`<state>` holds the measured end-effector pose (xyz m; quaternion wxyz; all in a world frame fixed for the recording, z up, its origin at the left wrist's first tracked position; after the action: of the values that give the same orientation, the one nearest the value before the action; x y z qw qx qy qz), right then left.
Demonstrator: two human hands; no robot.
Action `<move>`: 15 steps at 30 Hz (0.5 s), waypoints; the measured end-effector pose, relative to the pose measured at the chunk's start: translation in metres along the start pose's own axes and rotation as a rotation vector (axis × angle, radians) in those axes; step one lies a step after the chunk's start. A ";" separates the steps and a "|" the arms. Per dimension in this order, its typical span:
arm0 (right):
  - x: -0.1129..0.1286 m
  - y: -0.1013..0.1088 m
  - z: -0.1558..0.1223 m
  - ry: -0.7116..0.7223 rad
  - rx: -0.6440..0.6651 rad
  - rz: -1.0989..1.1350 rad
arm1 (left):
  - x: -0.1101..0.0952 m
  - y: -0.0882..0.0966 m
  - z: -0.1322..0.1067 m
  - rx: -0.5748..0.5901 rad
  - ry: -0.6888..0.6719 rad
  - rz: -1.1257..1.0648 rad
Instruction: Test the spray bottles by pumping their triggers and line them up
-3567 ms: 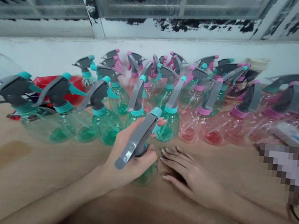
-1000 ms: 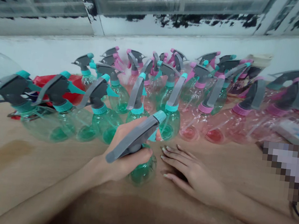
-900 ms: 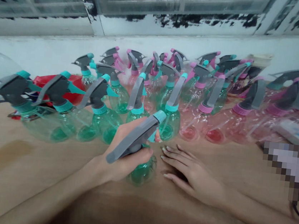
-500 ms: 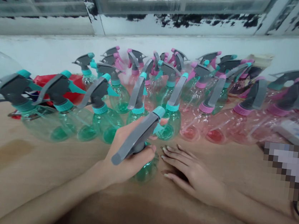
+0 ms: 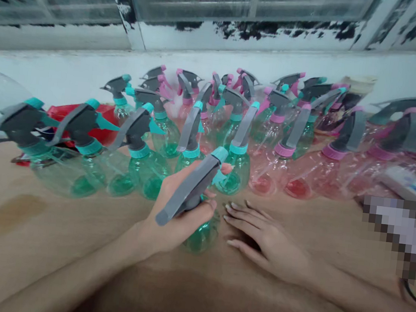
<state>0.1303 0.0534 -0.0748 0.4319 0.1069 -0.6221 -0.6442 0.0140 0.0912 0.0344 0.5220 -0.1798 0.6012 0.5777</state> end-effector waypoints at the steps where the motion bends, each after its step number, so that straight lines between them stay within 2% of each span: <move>1: 0.000 -0.001 0.000 0.000 0.004 -0.004 | 0.000 0.000 0.000 -0.001 -0.005 -0.006; 15: 0.000 -0.003 0.001 0.001 0.024 -0.037 | 0.010 0.005 -0.001 0.011 0.032 0.051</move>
<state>0.1284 0.0538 -0.0768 0.4190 0.1237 -0.6277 -0.6443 0.0059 0.0956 0.0281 0.4985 -0.1709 0.6169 0.5846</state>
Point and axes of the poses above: each hand's wrist, its own z-axis towards the middle knuckle, its own y-axis out of the back of the hand, x = y × z, the point moved 10 cm from there along z, towards the middle knuckle, and after that the axes turned 5 degrees about x, right-handed, at the moved point
